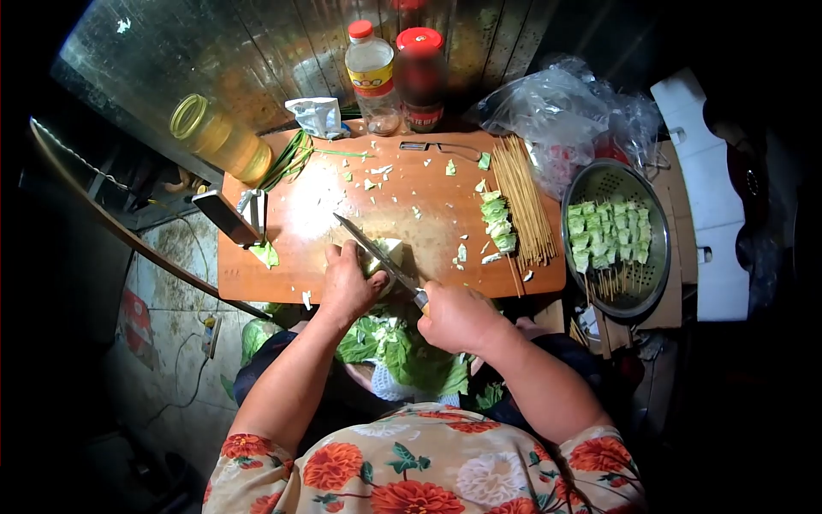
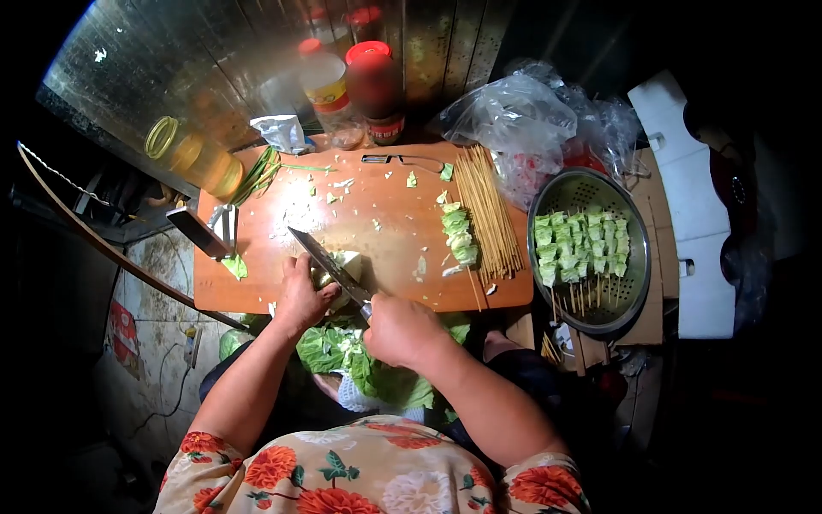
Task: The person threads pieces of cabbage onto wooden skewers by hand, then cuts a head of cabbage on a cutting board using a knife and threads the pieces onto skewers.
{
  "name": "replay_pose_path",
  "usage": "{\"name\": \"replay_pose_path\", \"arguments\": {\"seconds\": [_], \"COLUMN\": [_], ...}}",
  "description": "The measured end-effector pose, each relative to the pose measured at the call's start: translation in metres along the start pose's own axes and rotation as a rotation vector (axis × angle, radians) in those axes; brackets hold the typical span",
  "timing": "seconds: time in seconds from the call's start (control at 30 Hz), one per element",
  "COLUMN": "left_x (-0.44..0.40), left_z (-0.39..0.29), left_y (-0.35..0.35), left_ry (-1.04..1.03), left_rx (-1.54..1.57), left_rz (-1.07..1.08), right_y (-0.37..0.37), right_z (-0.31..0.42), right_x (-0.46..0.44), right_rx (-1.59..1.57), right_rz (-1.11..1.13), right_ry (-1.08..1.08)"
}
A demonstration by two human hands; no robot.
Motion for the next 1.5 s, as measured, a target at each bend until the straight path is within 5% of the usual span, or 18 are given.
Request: {"name": "replay_pose_path", "arguments": {"seconds": [0.53, 0.73, 0.87, 0.97, 1.2, 1.33, 1.4, 1.5], "left_x": [-0.011, -0.024, -0.030, -0.028, -0.034, -0.045, -0.044, -0.022], "left_z": [0.025, 0.060, 0.086, 0.082, 0.087, 0.117, 0.123, 0.093], "left_y": [0.007, 0.012, 0.010, 0.022, 0.023, -0.002, -0.011, 0.001], "left_ry": [0.021, 0.054, 0.079, 0.263, 0.106, 0.282, 0.326, 0.689], "left_rx": [0.147, 0.113, 0.012, 0.314, 0.050, 0.540, 0.741, 0.973], "left_rz": [-0.025, -0.387, -0.308, -0.226, -0.370, -0.225, -0.124, 0.082], "right_y": [-0.028, 0.003, 0.009, 0.015, 0.018, 0.029, 0.044, 0.041], "right_z": [-0.026, -0.042, -0.070, -0.068, -0.086, -0.081, -0.078, -0.083], "right_x": [-0.039, -0.037, -0.045, -0.036, -0.009, 0.005, 0.006, -0.012], "right_rx": [0.096, -0.018, 0.138, 0.268, 0.335, 0.220, 0.059, 0.034], "right_rz": [-0.069, -0.429, -0.308, -0.197, 0.013, 0.157, -0.048, -0.321], "right_ry": [-0.027, -0.051, -0.086, -0.049, 0.176, 0.209, 0.175, 0.168]}}
Point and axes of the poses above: each hand's wrist, its own x-axis away from the middle knuckle, its own y-axis out of the back of the hand, z = x × y, the point moved 3 cm from there along -x, towards the middle knuckle, and after that the axes turned 5 degrees about -y, right-handed, at the moved point
